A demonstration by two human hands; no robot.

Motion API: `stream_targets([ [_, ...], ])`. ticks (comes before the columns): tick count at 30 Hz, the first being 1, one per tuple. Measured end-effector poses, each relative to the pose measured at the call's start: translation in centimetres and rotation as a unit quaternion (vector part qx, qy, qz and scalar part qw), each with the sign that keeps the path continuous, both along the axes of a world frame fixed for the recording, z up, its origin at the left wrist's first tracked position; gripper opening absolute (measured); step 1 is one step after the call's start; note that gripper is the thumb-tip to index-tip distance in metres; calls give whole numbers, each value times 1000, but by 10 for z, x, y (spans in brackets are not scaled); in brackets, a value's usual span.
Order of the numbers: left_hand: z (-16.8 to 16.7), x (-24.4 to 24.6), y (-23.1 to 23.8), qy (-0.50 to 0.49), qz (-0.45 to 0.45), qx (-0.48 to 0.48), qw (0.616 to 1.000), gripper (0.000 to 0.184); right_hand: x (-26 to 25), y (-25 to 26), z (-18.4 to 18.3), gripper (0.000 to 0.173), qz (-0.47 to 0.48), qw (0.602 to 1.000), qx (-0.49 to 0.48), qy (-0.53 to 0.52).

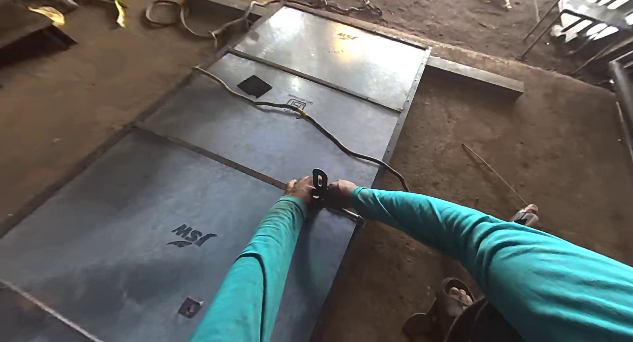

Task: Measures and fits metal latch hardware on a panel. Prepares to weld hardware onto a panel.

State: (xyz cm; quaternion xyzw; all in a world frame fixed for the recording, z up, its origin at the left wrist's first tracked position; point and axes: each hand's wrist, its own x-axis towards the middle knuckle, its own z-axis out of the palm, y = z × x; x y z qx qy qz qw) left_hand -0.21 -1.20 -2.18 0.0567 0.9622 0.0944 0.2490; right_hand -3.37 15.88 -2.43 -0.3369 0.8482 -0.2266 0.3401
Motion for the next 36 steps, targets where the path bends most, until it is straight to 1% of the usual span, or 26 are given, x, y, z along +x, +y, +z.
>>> stream_targets([
  [3,-4,-1,-2,-1,1,2,1000,61,-2,0,-7,30,-7,1000,-11,-9],
  [5,1,0,0,-7,4,5,1000,62,-2,1,-6,31,1,1000,-6,-11],
  [6,4,1,1,-8,4,7,1000,59,-2,2,-8,31,3,1000,-7,-8],
  [9,9,3,0,-19,-14,30,999,38,0,7,-5,29,7,1000,-8,-8],
  [11,12,3,-1,-26,-34,37,998,29,3,13,1,28,11,1000,-3,-15],
  [15,10,2,-1,-25,-45,45,998,26,9,28,6,23,19,1000,6,-14],
  [20,7,1,-1,-24,-57,31,998,25,13,39,4,27,21,999,45,-6],
  [25,7,0,-1,-24,-58,23,998,24,14,48,-1,25,45,999,21,-3],
  [33,12,2,-1,-24,-58,21,998,23,17,49,1,25,17,999,26,-15],
  [36,13,1,0,-31,-57,20,998,26,18,53,0,25,21,999,22,-11],
])
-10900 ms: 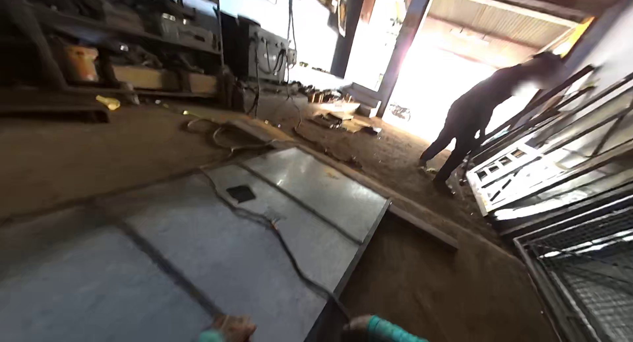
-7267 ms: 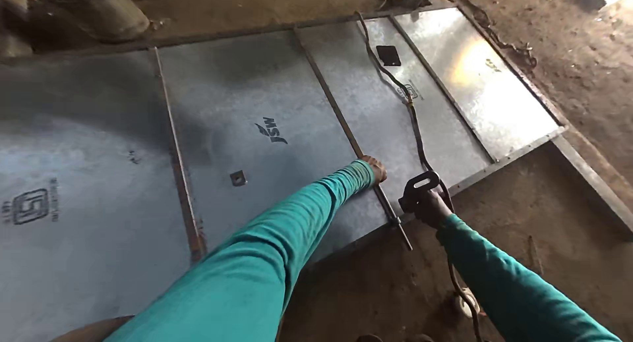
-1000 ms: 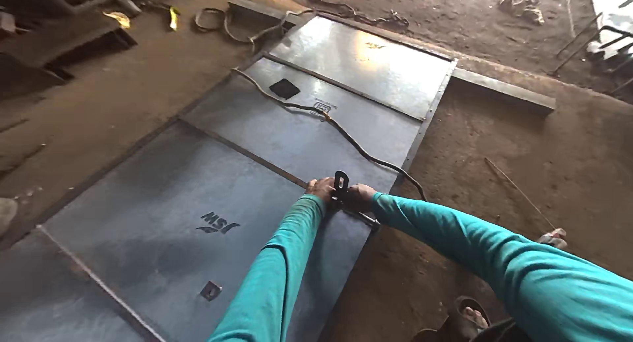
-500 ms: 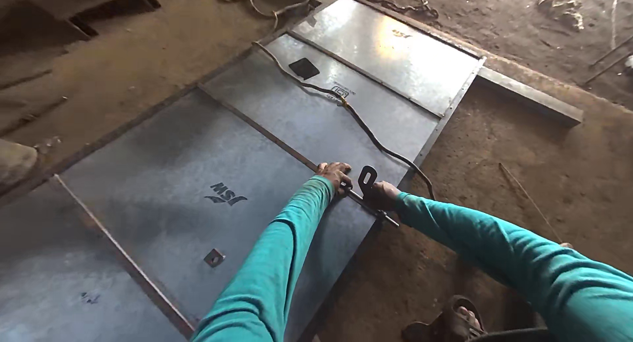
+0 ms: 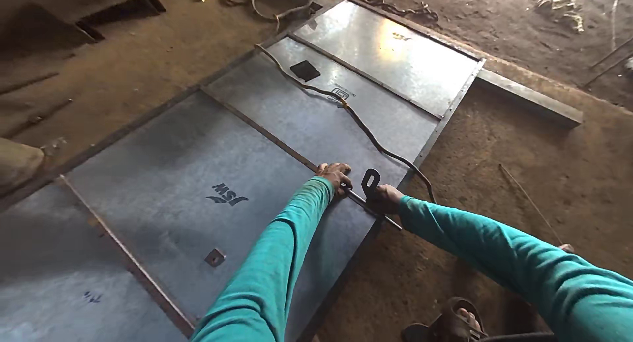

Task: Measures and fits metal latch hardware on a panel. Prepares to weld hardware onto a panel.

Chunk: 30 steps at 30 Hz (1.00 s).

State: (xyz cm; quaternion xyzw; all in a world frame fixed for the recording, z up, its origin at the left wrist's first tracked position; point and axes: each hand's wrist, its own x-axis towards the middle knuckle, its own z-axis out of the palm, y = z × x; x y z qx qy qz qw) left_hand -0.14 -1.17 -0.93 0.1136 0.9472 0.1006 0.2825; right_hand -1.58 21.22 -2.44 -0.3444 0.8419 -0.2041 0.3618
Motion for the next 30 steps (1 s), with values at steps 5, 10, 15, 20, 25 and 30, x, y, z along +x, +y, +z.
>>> stream_targets([
  [5,1,-1,0,-9,14,20,1000,27,0,11,-9,26,-8,1000,-16,-14],
  [10,1,-1,1,-16,17,12,1000,27,1,12,-8,26,-6,1000,-2,-13],
  [15,1,-3,1,-22,7,-3,1000,29,2,15,-6,25,12,1000,-1,-7],
  [20,0,-3,1,-18,5,-8,1000,30,1,15,-8,25,29,1000,-6,2],
  [25,0,-1,2,-16,8,-9,1000,29,1,15,-8,25,32,999,-10,9],
  [30,-1,0,2,-20,-2,-24,1000,31,3,13,-5,25,12,1000,-4,1],
])
